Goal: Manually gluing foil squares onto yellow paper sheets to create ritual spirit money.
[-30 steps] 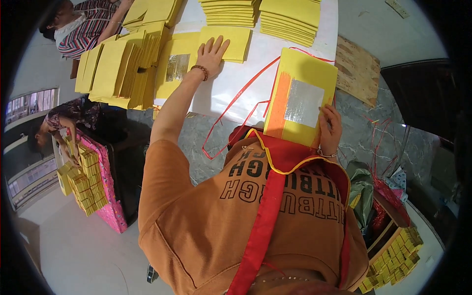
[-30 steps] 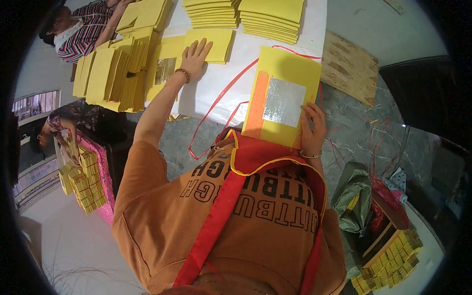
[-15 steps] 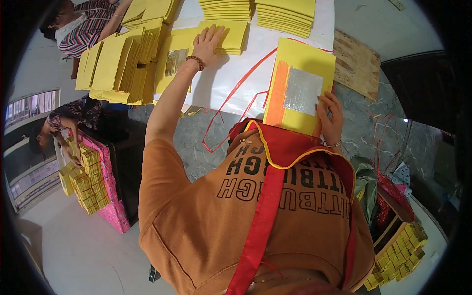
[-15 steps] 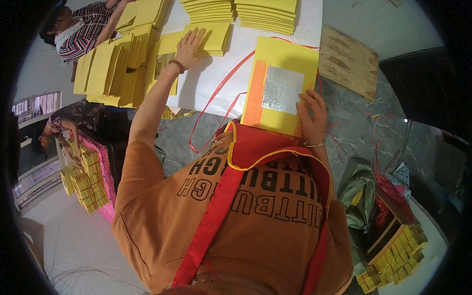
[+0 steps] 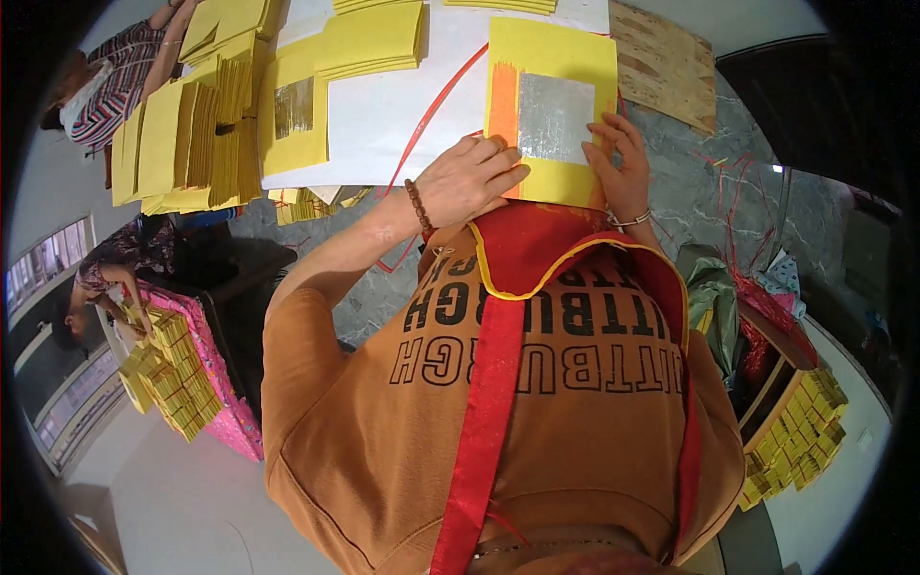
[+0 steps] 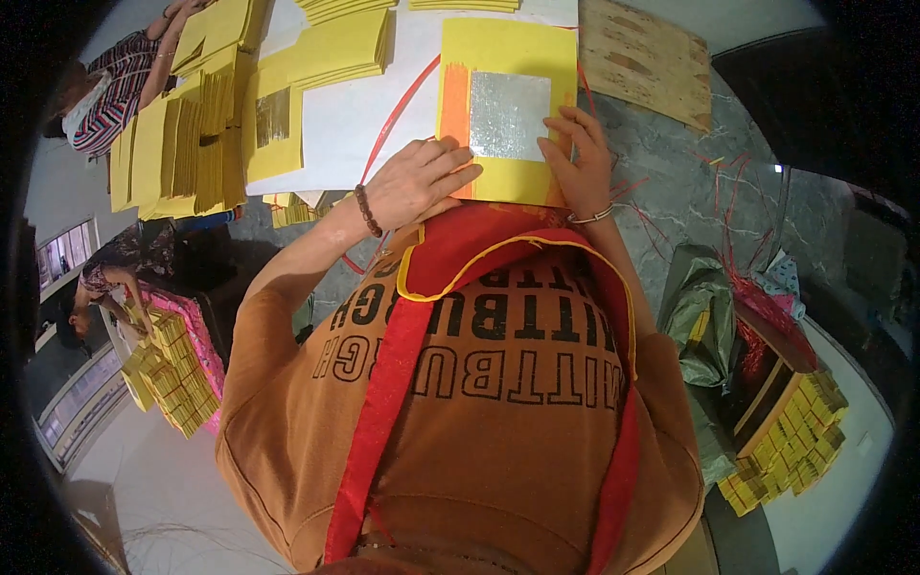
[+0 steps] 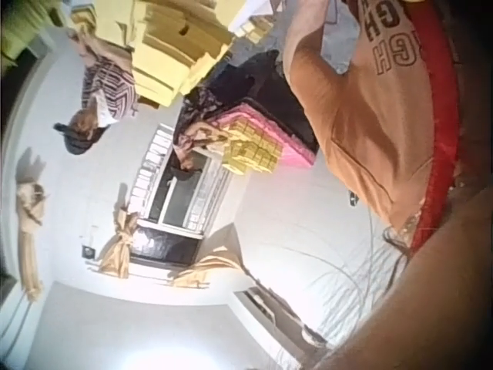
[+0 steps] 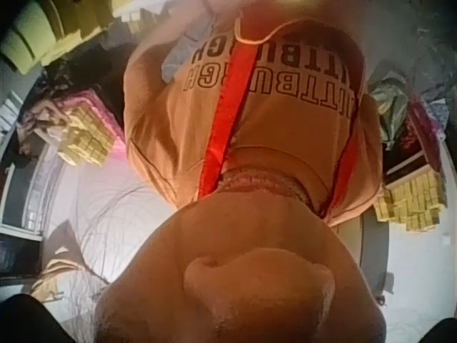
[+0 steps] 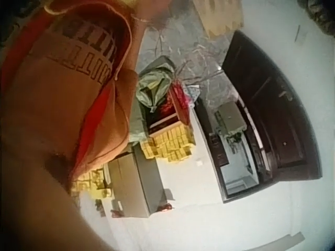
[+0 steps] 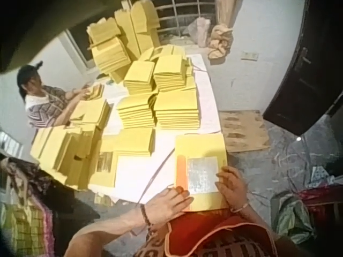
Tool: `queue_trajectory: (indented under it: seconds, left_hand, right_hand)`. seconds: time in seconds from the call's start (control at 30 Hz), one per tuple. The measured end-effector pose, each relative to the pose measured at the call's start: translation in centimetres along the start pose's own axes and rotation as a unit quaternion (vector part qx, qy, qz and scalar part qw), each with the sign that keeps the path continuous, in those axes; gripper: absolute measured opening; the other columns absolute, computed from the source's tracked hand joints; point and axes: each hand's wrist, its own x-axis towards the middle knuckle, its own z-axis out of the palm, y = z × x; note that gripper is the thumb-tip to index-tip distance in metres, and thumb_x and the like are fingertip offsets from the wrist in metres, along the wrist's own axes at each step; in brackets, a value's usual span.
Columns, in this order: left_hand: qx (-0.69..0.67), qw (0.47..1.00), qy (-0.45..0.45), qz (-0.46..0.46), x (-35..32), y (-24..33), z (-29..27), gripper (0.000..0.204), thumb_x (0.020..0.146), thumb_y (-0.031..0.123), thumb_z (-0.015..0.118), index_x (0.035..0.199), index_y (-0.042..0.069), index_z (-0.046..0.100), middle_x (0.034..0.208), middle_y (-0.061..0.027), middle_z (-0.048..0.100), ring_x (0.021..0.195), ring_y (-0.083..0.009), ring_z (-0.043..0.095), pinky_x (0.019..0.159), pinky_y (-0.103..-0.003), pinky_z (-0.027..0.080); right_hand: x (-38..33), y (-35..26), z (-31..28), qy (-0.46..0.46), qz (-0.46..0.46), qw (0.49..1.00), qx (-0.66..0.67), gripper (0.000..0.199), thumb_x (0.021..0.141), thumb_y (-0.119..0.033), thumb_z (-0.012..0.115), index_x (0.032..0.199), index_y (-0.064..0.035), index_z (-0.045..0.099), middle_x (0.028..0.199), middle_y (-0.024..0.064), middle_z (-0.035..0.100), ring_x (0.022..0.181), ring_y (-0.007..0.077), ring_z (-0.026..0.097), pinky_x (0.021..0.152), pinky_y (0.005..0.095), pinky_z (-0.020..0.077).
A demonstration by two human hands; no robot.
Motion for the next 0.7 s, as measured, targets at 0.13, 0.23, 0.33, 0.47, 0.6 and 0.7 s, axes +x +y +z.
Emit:
queue_trajectory:
  seconds: [0.13, 0.23, 0.33, 0.47, 0.6, 0.7]
  left_hand:
    - [-0.081, 0.995, 0.049, 0.011, 0.1, -0.6, -0.2, 0.028, 0.074, 0.015, 0.064, 0.099, 0.003, 0.060, 0.099, -0.0081, 0.057, 0.095, -0.0227, 0.051, 0.079, -0.031, 0.043]
    - [-0.210, 0.976, 0.042, -0.045, 0.1, -1.4, -0.4, 0.017, 0.079, 0.014, 0.061, 0.092, 0.002, 0.062, 0.088, -0.0104, 0.060, 0.083, -0.0247, 0.057, 0.072, -0.032, 0.047]
    - [-0.324, 0.935, -0.010, -0.141, 0.7, -2.0, -0.9, 0.015, 0.084, 0.012, 0.057, 0.087, -0.001, 0.062, 0.082, -0.0113, 0.063, 0.070, -0.0235, 0.060, 0.063, -0.031, 0.048]
    - [-0.415, 0.891, -0.018, -0.184, 0.5, -3.1, -0.3, 0.016, 0.084, 0.015, 0.058, 0.088, 0.000, 0.063, 0.076, -0.0071, 0.064, 0.064, -0.0143, 0.058, 0.060, -0.028, 0.045]
    - [-0.428, 0.878, -0.048, -0.209, 0.7, -3.5, -0.6, 0.016, 0.084, 0.014, 0.058, 0.088, 0.000, 0.063, 0.075, -0.0049, 0.063, 0.064, -0.0117, 0.057, 0.059, -0.026, 0.045]
    - [-0.443, 0.867, -0.049, -0.224, 0.8, -3.7, -0.7, 0.015, 0.082, 0.013, 0.058, 0.086, 0.000, 0.064, 0.074, -0.0035, 0.063, 0.064, -0.0095, 0.055, 0.060, -0.025, 0.044]
  right_hand:
    - [0.0, 0.0, 0.2, 0.014, -0.003, 1.000, 0.011, 0.019, 0.076, -0.010, 0.066, 0.094, -0.0052, 0.065, 0.113, 0.0100, 0.053, 0.107, 0.0235, 0.051, 0.090, 0.0324, 0.0403]
    - [0.1, 0.6, -0.1, -0.005, 0.019, 0.996, 0.086, 0.017, 0.085, -0.014, 0.057, 0.094, -0.0023, 0.065, 0.112, 0.0092, 0.053, 0.107, 0.0209, 0.050, 0.091, 0.0308, 0.0389]
    - [0.4, 0.6, -0.5, -0.009, 0.065, 0.987, 0.149, 0.029, 0.093, -0.020, 0.045, 0.094, 0.0010, 0.065, 0.112, 0.0082, 0.053, 0.107, 0.0183, 0.049, 0.092, 0.0292, 0.0372]
    - [0.6, -0.1, -0.8, -0.018, 0.082, 0.984, 0.160, 0.035, 0.095, -0.023, 0.040, 0.095, 0.0021, 0.065, 0.113, 0.0076, 0.052, 0.106, 0.0170, 0.049, 0.092, 0.0283, 0.0368]
    - [0.7, -0.1, -0.7, -0.016, 0.078, 0.986, 0.143, 0.035, 0.095, -0.023, 0.040, 0.094, 0.0022, 0.065, 0.113, 0.0082, 0.052, 0.106, 0.0169, 0.049, 0.092, 0.0279, 0.0367]
    - [0.6, 0.1, -0.6, -0.012, 0.085, 0.983, 0.161, 0.036, 0.095, -0.023, 0.039, 0.095, 0.0020, 0.064, 0.113, 0.0088, 0.052, 0.107, 0.0174, 0.048, 0.093, 0.0283, 0.0362]
